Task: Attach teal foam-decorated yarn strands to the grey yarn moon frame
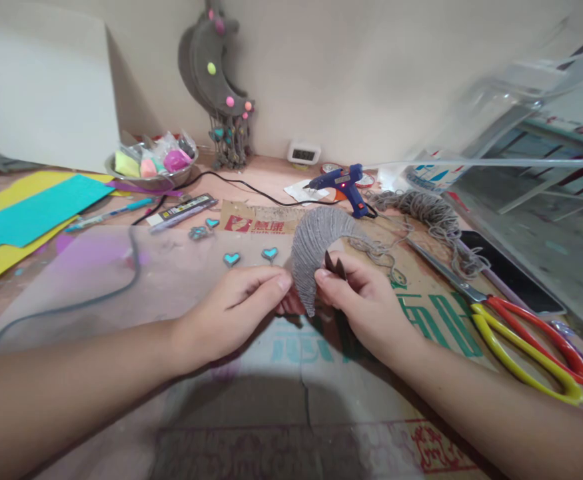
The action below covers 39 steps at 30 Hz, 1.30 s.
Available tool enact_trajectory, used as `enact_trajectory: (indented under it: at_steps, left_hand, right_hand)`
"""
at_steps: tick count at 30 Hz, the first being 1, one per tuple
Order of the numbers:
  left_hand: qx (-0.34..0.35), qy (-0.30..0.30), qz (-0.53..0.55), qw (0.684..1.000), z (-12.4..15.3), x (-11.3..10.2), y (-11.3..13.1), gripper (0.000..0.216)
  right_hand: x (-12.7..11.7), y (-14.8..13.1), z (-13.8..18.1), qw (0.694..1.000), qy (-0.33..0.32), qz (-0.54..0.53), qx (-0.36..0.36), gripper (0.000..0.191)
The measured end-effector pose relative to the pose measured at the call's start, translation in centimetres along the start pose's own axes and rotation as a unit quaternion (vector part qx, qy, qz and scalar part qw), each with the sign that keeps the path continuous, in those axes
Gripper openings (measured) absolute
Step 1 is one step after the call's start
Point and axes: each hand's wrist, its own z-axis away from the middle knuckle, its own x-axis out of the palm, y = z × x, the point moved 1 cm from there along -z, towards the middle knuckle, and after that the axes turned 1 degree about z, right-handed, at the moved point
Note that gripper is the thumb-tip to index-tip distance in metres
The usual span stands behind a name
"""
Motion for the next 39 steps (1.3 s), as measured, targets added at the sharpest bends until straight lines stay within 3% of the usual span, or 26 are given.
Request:
enact_trajectory:
  at_steps: [13, 26, 30, 34, 37, 39]
  left_hand:
    - [-0.007, 0.024, -0.085, 0.996, -0.2, 0.3, -0.1, 0.012]
    - [-0.018, 0.022, -0.074, 0.997, -0.1, 0.3, -0.5, 0.015]
    - [-0.026, 0.009, -0.007, 1.0, -0.3, 0.2, -0.3, 0.018]
    - [-0.045, 0.003, 0.097, 0.994, -0.5, 0.2, -0.1, 0.017]
    - [-0.066, 0.03, 0.141, 0.987, -0.6, 0.2, -0.2, 0.016]
    - [-0.077, 0.058, 0.152, 0.984, -0.6, 0.2, -0.4, 0.019]
  right_hand:
    - [0.0, -0.2, -0.1, 1.0, -0.011, 0.01, -0.016, 0.026]
    - [-0.1, -0.1, -0.1, 0.999, -0.032, 0.001, -0.028, 0.028]
    - [0.2, -0.5, 0.3, 0.999, -0.027, 0.013, -0.024, 0.026]
    - [0.5, -0.9, 0.6, 0.998, -0.063, 0.023, -0.008, 0.027]
    - [-0.3, -1.2, 0.9, 0.989, -0.06, 0.11, -0.081, 0.017]
    - [-1.1, -1.3, 1.1, 0.962, -0.045, 0.213, -0.168, 0.02]
